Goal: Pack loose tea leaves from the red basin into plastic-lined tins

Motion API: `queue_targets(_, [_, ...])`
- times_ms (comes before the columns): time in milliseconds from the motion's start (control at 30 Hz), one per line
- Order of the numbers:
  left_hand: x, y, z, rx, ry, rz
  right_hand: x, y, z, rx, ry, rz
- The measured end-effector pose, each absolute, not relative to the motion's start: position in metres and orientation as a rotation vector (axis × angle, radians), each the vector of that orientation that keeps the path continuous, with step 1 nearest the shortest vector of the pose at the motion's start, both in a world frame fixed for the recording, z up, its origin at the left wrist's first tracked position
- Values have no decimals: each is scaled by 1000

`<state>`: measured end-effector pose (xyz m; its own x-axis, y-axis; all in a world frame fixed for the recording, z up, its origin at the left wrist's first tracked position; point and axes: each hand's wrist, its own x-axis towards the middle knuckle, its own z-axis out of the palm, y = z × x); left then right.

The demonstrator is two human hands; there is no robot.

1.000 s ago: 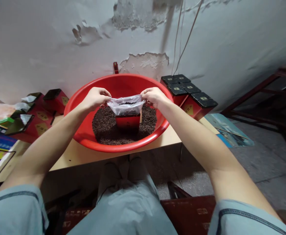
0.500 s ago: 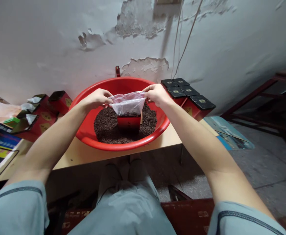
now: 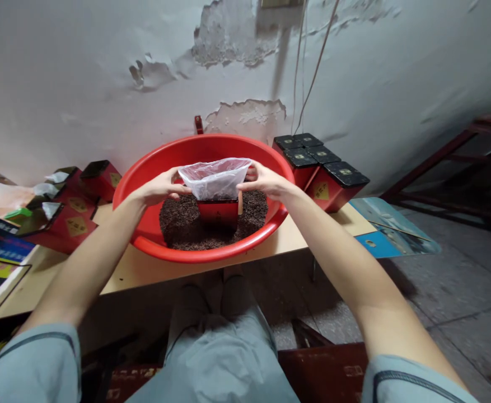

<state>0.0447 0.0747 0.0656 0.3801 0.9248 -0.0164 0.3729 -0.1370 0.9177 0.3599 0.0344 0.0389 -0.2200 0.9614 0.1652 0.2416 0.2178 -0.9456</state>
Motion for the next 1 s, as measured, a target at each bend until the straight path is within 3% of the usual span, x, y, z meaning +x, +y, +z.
queue_targets(100, [74,79,59,1858,1145,885,331,45,36,-1019,-1831,1179])
queue_targets(367, [119,79,60,2121,1055,1090,279,80,25,-989,-1943,845])
queue_targets(633, [95,76,60,2161,968,1113,275,70,25,-995,-1791,1016])
queue_targets(800, [79,85,30,2155,916,572,263,66,26,-1030,-1568,906])
queue_targets(1000, [87,87,-1,2217,966,528,254,66,30,-1033,-1300,940])
